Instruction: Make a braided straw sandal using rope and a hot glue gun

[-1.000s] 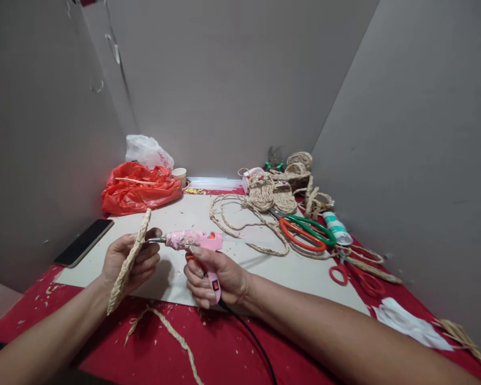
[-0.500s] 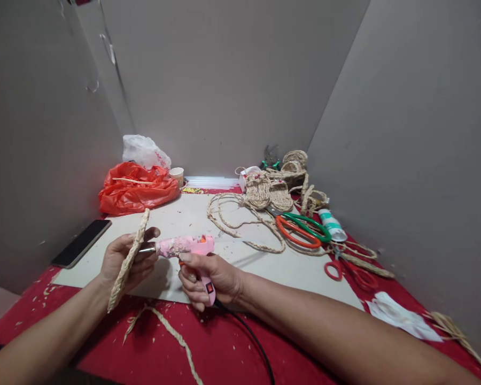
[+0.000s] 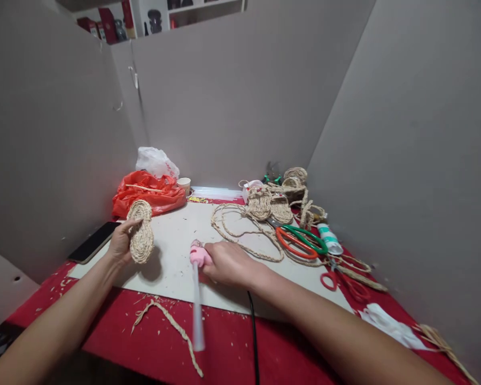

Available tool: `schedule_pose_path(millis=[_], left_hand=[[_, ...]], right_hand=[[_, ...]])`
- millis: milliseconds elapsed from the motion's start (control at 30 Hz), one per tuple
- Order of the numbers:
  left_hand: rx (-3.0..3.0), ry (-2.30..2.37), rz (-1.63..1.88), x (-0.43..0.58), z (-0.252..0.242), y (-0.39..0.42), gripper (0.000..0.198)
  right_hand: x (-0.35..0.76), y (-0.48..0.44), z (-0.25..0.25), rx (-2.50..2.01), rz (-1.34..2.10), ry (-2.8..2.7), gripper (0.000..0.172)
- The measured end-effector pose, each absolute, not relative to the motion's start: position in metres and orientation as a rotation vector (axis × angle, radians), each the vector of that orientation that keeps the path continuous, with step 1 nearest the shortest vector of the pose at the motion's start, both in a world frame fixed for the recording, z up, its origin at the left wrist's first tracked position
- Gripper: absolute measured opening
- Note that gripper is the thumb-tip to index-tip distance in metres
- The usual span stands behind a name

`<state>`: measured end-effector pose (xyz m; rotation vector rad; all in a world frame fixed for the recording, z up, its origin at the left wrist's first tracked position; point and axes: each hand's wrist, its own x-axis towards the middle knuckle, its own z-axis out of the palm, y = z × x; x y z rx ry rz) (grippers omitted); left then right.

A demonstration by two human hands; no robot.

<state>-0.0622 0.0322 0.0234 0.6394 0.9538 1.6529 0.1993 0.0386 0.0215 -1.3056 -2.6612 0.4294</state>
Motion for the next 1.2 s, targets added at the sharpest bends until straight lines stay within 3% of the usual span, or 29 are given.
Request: schedule_pose_path(millis=[100, 333, 667, 833, 1200], left_hand=[[0.728, 0.973, 1.657, -0.064, 0.018, 0.034, 0.023], [0.869, 1.043, 1.64, -0.063, 0.011, 0.035, 0.035], [0.894, 1.205, 1.491, -0.068, 0.001, 0.042, 0.032], [0.946, 1.229, 1.346, -0.066, 0.0, 0.041, 0.031], [0.984, 1.228, 1.291, -0.066, -0.002, 0.044, 0.056]], right_hand=[[0.2, 0.042, 0.015, -1.367, 0.233, -2.748, 0.044], [0.202, 0.047, 0.012, -1.337, 0.22, -2.774, 0.047], [0.207, 0.046, 0.023, -1.323, 0.331, -2.788, 0.043], [0.217, 0.056, 0.036, -1.418, 0.33, -2.616, 0.029], [0.261, 0.116, 0.019, -1.646, 0.252, -2.326, 0.028]])
